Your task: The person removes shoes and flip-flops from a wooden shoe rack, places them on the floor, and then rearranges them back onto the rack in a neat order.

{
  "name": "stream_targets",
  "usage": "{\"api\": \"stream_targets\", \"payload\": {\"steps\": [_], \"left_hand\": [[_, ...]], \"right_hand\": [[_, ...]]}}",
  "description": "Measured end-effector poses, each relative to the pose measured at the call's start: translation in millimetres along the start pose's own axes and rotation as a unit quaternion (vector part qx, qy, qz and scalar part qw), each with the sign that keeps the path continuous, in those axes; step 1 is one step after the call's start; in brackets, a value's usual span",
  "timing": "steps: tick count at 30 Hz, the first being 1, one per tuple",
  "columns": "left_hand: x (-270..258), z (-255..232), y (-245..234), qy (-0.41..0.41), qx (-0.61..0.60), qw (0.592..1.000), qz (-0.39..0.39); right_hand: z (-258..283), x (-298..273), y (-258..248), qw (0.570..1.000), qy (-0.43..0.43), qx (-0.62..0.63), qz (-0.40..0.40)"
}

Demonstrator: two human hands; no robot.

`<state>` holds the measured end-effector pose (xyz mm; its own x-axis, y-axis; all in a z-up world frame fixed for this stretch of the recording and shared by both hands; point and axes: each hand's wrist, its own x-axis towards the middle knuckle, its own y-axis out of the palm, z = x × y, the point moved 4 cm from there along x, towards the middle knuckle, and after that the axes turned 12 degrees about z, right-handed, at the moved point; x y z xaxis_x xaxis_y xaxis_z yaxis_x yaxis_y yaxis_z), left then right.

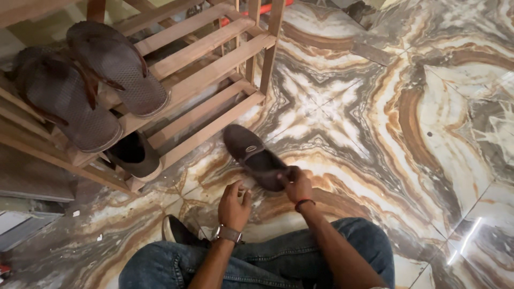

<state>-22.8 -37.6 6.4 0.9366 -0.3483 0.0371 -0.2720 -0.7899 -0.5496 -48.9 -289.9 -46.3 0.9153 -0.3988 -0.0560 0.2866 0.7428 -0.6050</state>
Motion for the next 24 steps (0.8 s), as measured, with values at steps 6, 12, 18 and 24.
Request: {"api": "stream_targets", "payload": {"steps": [6, 12, 18, 24], "left_hand": [[2.7, 29.9, 26.6, -0.058, 0.078, 0.991, 0.096], [-2.8, 40.7, 29.4, -0.032, 0.083, 0.992, 0.092], [-12.0, 22.7, 5.4, -0.068, 0.079, 0.991, 0.085], [-9.9, 21.8, 5.1, -0.034, 0.110, 0.993, 0.040]], "right_hand": [[31.1, -20.4, 12.4, 0.987, 0.019, -0.109, 0.117], [31.9, -39.5, 27.5, 0.961, -0.062, -0.085, 0.256], [33.4, -71.1, 20.2, 0.950, -0.067, -0.100, 0.287], [58.5, -101.9, 10.2, 0.946, -0.118, -0.072, 0.292]]}}
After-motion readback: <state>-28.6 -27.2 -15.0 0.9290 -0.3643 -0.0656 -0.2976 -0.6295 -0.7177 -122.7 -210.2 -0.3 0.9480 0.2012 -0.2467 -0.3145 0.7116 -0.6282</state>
